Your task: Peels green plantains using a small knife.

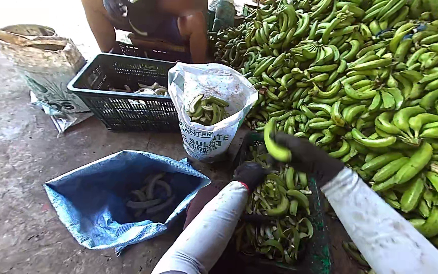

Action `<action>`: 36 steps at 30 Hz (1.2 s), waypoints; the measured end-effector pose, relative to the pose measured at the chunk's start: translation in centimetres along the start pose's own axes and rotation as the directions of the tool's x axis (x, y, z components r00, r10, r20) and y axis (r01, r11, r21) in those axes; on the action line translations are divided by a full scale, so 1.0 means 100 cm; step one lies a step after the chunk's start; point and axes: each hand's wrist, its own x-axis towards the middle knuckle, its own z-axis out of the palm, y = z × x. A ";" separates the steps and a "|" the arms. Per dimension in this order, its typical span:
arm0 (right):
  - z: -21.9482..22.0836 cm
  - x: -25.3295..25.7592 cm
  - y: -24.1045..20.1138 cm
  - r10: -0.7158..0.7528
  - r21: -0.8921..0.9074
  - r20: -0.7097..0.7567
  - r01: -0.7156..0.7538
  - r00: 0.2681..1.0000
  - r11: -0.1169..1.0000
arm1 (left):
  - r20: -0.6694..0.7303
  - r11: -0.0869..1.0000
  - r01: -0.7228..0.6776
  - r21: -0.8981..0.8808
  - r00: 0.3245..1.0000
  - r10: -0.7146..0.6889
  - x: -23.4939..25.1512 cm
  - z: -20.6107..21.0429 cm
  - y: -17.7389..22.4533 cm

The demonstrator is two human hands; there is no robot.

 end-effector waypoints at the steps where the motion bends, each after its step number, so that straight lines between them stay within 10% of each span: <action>1: 0.001 0.016 -0.023 -0.088 0.029 -0.048 0.089 0.995 0.996 | 0.020 1.000 -0.015 0.004 1.000 0.015 0.000 0.002 0.003; 7: 0.003 0.040 -0.089 -0.331 -0.143 -0.343 0.300 0.879 0.943 | 0.022 1.000 -0.014 -0.025 1.000 0.014 -0.004 -0.009 0.008; 19: -0.126 -0.019 0.130 -0.109 -0.646 -0.644 -0.462 0.757 0.608 | -0.225 0.972 -0.190 -0.136 0.962 0.156 0.005 -0.005 0.009; 25: -0.107 -0.022 0.237 0.081 -0.789 -0.563 -0.564 0.822 0.242 | -0.268 0.962 -0.238 -0.131 0.943 0.197 0.008 -0.001 0.023; 36: -0.097 0.006 0.263 0.210 -0.769 -0.528 -0.568 0.823 0.292 | -0.379 0.891 -0.425 -0.161 0.860 0.341 0.007 0.032 0.040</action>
